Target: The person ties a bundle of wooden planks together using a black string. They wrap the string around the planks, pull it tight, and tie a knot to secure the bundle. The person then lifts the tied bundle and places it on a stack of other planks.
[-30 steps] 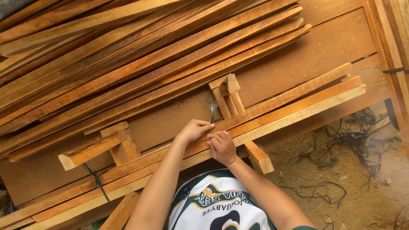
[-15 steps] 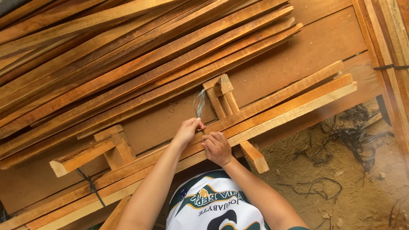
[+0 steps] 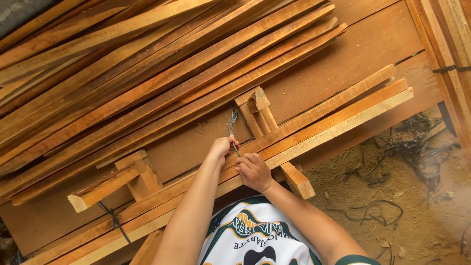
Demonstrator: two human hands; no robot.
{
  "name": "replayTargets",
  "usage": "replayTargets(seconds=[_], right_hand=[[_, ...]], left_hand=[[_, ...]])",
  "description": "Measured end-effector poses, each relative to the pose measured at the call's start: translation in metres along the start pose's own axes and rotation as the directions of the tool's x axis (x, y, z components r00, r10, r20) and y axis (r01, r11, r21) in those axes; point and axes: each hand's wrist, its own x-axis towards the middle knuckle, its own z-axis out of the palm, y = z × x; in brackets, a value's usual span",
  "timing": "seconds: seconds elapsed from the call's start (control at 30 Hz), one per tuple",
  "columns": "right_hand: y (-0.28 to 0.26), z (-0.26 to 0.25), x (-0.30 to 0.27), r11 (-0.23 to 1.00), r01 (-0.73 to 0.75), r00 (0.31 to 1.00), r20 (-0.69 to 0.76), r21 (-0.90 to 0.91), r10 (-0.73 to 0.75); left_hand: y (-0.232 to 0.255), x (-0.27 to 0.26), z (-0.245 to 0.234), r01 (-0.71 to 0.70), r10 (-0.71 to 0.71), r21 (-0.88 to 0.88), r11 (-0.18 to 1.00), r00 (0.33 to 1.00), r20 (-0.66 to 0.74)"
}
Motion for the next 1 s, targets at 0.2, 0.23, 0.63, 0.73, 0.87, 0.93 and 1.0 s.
replayTargets(seconds=[0.2, 0.23, 0.63, 0.73, 0.87, 0.93, 1.0], right_hand=[[-0.003, -0.004, 0.007, 0.984, -0.128, 0.991, -0.013, 0.124, 0.13], [-0.007, -0.005, 0.009, 0.985, -0.121, 0.992, -0.01, 0.122, 0.123], [0.005, 0.014, 0.029, 0.557, -0.819, 0.558, 0.414, 0.138, 0.719], [0.007, 0.024, 0.03, 0.614, -0.787, 0.584, 0.406, 0.069, 0.703], [0.017, 0.039, 0.025, 0.733, -0.673, 0.626, 0.454, -0.097, 0.635], [0.022, 0.038, 0.025, 0.777, -0.615, 0.664, 0.444, -0.132, 0.601], [0.031, 0.035, 0.024, 0.796, -0.603, 0.678, 0.493, -0.05, 0.545]], left_hand=[[0.018, -0.023, 0.002, -0.034, 0.034, -0.025, 0.999, 0.999, 0.001], [0.013, -0.022, 0.001, -0.038, 0.038, -0.033, 0.999, 0.999, 0.001], [0.019, -0.096, -0.031, -0.379, 0.354, -0.165, 0.911, 0.921, -0.16], [0.018, -0.108, -0.036, -0.509, 0.496, 0.007, 0.861, 0.837, -0.231], [0.044, -0.133, -0.021, -0.592, 0.66, 0.32, 0.74, 0.73, -0.175], [0.059, -0.146, -0.011, -0.627, 0.708, 0.365, 0.688, 0.691, -0.146], [0.072, -0.168, -0.003, -0.671, 0.67, -0.005, 0.742, 0.741, -0.039]])
